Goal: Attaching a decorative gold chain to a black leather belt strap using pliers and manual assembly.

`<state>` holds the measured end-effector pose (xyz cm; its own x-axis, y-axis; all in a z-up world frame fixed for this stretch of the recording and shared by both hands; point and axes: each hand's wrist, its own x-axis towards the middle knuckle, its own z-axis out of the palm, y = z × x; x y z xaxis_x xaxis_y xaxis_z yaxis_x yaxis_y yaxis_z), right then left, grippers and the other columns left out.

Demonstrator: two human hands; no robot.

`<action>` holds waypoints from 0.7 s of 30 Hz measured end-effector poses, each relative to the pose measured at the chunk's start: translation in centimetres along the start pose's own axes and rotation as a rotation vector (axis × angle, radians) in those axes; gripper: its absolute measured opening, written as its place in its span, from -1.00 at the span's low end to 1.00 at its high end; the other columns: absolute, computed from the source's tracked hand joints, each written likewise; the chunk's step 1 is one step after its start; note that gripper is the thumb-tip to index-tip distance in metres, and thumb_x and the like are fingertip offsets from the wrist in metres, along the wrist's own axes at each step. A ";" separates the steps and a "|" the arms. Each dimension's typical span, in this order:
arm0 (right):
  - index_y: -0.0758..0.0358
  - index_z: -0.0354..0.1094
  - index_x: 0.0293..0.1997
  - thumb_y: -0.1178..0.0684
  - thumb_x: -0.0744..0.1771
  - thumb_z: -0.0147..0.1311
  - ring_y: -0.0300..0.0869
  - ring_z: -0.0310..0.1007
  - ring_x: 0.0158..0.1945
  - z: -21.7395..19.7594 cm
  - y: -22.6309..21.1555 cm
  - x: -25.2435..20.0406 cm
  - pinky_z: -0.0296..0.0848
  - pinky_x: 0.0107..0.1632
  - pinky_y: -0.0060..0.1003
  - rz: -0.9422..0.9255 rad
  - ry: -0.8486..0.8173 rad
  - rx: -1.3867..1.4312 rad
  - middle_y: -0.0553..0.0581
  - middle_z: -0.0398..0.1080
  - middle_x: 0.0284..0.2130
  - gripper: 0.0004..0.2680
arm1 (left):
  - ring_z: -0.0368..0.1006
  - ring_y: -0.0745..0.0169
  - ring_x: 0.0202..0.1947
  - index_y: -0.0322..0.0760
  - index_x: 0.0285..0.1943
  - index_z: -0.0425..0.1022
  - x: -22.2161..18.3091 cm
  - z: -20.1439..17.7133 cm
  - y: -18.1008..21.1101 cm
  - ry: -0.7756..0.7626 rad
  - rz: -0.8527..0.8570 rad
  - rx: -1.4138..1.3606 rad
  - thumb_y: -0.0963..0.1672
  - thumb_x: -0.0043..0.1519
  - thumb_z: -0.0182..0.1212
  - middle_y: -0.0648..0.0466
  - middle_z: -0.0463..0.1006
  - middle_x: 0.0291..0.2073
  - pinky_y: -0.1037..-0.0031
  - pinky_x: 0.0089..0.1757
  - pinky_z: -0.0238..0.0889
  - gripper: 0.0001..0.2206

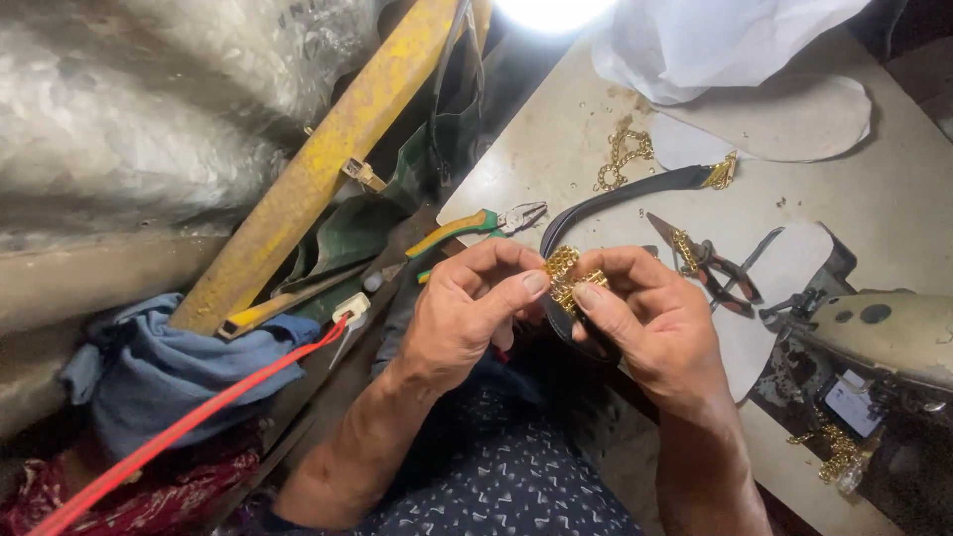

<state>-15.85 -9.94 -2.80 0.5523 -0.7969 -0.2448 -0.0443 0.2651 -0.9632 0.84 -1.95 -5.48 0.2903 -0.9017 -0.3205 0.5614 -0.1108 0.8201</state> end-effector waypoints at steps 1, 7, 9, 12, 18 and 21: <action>0.53 0.39 0.00 0.25 0.35 0.11 -0.11 0.58 -0.46 0.1 0.0 0.1 0.51 -0.53 -0.39 0.008 0.002 0.000 0.27 0.42 -0.46 -0.84 | 0.41 0.39 -0.77 -0.44 -0.11 0.61 0.0 0.0 0.0 0.002 -0.008 -0.003 -0.17 0.17 0.39 -0.08 0.49 -0.64 0.60 -0.60 0.36 -0.80; 0.55 0.41 0.00 0.32 0.31 0.14 -0.14 0.54 -0.47 0.9 0.0 0.5 0.53 -0.51 -0.37 -0.047 0.036 -0.018 0.34 0.48 -0.36 -0.82 | 0.41 0.44 -0.62 -0.42 -0.16 0.61 0.6 -0.4 -0.8 0.013 -0.029 -0.023 -0.15 0.18 0.34 -0.09 0.56 -0.58 0.67 -0.58 0.26 -0.83; 0.56 0.39 0.02 0.33 0.30 0.15 -0.17 0.54 -0.45 1.2 0.1 0.6 0.56 -0.45 -0.37 -0.037 0.071 0.002 0.36 0.52 -0.29 -0.79 | 0.31 0.52 -0.62 -0.39 -0.16 0.61 0.8 -0.6 -1.3 0.016 -0.014 -0.031 -0.15 0.19 0.33 -0.05 0.54 -0.59 0.71 -0.57 0.20 -0.84; 0.56 0.38 0.03 0.36 0.29 0.16 -0.16 0.55 -0.46 1.0 0.5 0.6 0.54 -0.48 -0.40 -0.029 0.085 0.021 0.40 0.53 -0.29 -0.77 | 0.23 0.57 -0.59 -0.40 -0.17 0.60 0.8 -0.3 -1.1 0.038 -0.021 -0.071 -0.12 0.18 0.32 -0.03 0.52 -0.59 0.75 -0.56 0.11 -0.81; 0.57 0.30 0.04 0.37 0.26 0.18 -0.12 0.55 -0.44 0.7 1.7 0.8 0.64 -0.43 -0.30 -0.112 0.117 -0.002 0.44 0.49 -0.30 -0.73 | 0.34 0.46 -0.47 -0.37 -0.18 0.57 0.8 -0.8 -1.4 -0.002 -0.047 -0.093 -0.13 0.20 0.27 -0.05 0.55 -0.57 0.72 -0.43 0.17 -0.84; 0.55 0.30 0.03 0.35 0.26 0.19 -0.15 0.54 -0.44 0.8 1.4 0.6 0.62 -0.47 -0.33 -0.100 0.124 -0.049 0.44 0.49 -0.31 -0.74 | 0.48 0.31 -0.42 -0.38 -0.20 0.57 1.0 -0.8 -1.8 -0.039 -0.048 -0.122 -0.12 0.20 0.28 -0.11 0.60 -0.49 0.55 -0.33 0.39 -0.83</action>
<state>-14.94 -9.63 -4.21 0.4493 -0.8795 -0.1568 -0.0369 0.1570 -0.9869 0.79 -2.32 -7.66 0.2322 -0.9122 -0.3376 0.6644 -0.1048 0.7400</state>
